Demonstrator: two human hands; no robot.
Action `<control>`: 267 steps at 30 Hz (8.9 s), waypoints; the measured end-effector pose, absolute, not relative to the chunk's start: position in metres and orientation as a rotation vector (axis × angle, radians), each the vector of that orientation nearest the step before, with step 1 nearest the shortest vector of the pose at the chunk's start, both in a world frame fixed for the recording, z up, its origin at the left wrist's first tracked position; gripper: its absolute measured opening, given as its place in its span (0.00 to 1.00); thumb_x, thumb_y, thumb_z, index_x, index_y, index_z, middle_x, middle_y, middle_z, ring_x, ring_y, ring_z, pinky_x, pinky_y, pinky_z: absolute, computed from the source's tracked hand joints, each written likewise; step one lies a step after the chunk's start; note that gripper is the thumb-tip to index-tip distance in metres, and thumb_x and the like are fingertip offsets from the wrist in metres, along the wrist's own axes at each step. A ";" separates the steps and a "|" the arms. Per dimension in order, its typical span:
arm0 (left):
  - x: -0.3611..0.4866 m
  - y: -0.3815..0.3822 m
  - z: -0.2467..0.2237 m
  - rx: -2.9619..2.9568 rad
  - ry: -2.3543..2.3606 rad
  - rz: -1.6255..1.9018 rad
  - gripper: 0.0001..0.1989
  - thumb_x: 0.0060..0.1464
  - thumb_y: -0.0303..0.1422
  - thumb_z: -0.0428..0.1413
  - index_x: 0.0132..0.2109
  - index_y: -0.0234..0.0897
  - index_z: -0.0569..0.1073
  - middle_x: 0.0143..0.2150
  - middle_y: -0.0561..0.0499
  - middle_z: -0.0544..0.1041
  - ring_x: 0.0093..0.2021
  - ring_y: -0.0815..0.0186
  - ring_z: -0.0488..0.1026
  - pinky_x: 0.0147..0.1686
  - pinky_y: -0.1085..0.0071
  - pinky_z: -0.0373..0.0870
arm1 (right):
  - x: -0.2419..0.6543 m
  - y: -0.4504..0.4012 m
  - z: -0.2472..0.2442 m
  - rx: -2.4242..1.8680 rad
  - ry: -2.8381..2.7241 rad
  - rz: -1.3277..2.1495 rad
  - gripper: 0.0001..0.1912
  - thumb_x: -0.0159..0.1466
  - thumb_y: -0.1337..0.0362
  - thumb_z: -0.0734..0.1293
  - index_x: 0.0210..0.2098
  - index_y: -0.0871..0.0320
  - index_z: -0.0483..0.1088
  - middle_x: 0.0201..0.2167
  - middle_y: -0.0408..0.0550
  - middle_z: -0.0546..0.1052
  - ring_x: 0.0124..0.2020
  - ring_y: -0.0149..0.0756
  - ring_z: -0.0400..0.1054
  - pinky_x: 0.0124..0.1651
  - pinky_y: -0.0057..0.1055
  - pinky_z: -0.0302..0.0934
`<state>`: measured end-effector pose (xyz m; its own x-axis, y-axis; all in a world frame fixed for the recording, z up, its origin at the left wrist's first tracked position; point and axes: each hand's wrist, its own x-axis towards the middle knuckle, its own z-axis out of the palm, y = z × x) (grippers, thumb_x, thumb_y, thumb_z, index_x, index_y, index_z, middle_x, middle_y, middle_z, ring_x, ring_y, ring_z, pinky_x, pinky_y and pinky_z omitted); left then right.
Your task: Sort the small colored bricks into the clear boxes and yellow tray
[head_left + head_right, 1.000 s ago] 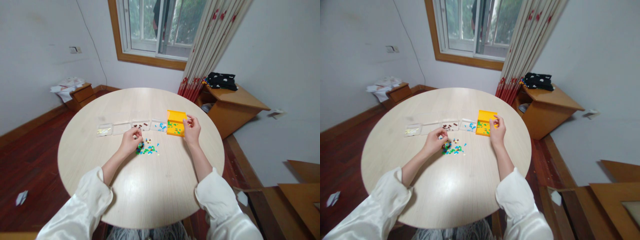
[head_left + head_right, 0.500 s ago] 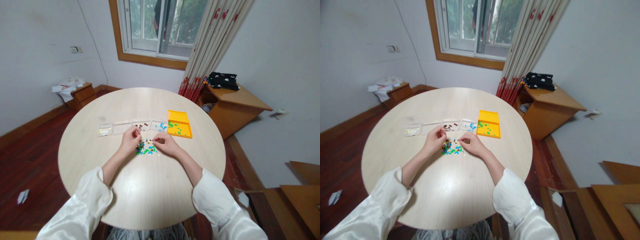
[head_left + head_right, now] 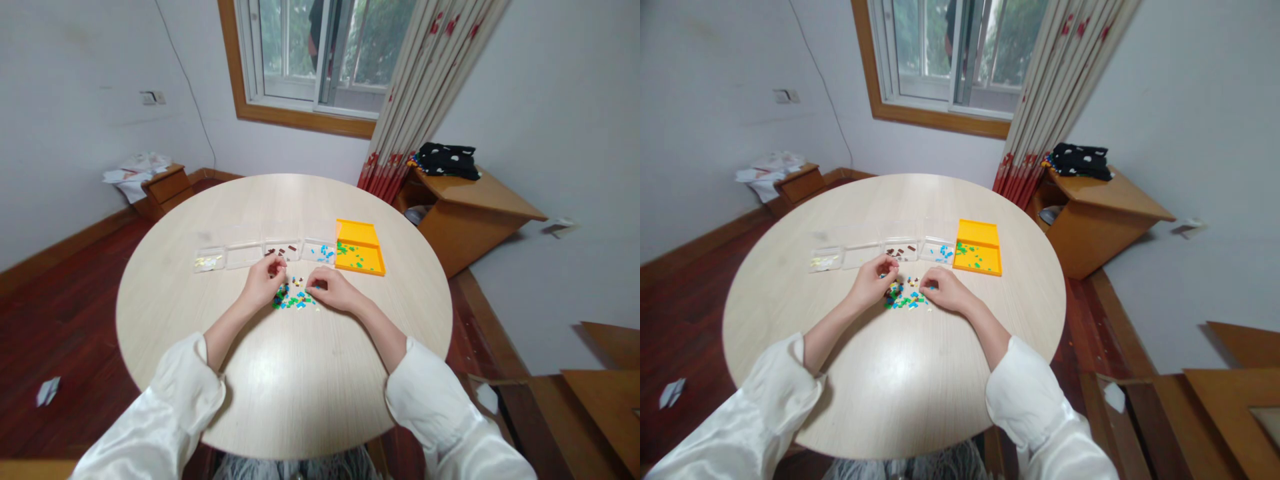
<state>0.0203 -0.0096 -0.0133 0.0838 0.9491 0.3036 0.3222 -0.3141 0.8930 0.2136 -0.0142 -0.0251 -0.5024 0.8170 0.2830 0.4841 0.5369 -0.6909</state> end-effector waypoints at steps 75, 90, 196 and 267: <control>0.017 -0.004 -0.019 1.747 1.342 1.260 0.08 0.52 0.32 0.48 0.26 0.37 0.67 0.20 0.57 0.63 0.23 0.70 0.62 0.25 0.74 0.57 | 0.220 -0.008 -0.026 -1.130 -1.677 1.071 0.06 0.52 0.65 0.67 0.28 0.59 0.67 0.24 0.42 0.73 0.27 0.30 0.70 0.34 0.30 0.66; 0.017 -0.003 -0.022 1.753 1.347 1.265 0.08 0.52 0.34 0.48 0.27 0.37 0.67 0.21 0.57 0.65 0.24 0.69 0.63 0.27 0.73 0.58 | 0.221 -0.008 -0.023 -1.074 -1.656 1.004 0.09 0.48 0.63 0.71 0.28 0.60 0.69 0.27 0.44 0.74 0.29 0.29 0.68 0.35 0.30 0.66; 0.016 -0.004 -0.021 1.819 1.386 1.190 0.09 0.53 0.34 0.47 0.28 0.37 0.66 0.21 0.56 0.64 0.25 0.68 0.64 0.28 0.73 0.59 | 0.221 -0.014 -0.017 -1.095 -1.705 0.832 0.15 0.47 0.54 0.73 0.19 0.58 0.68 0.23 0.44 0.74 0.28 0.32 0.66 0.35 0.32 0.59; 0.016 -0.004 -0.022 1.836 1.419 1.154 0.13 0.53 0.37 0.47 0.24 0.37 0.64 0.20 0.56 0.64 0.24 0.68 0.63 0.26 0.72 0.57 | 0.242 0.000 -0.015 -1.138 -1.791 0.587 0.06 0.57 0.64 0.66 0.28 0.59 0.74 0.29 0.47 0.75 0.32 0.34 0.67 0.38 0.33 0.60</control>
<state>0.0156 -0.0039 -0.0218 0.0770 0.9513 0.2985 0.4862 -0.2972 0.8218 0.2416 -0.0005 -0.0154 -0.1650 0.8839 0.4376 0.4534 0.4620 -0.7622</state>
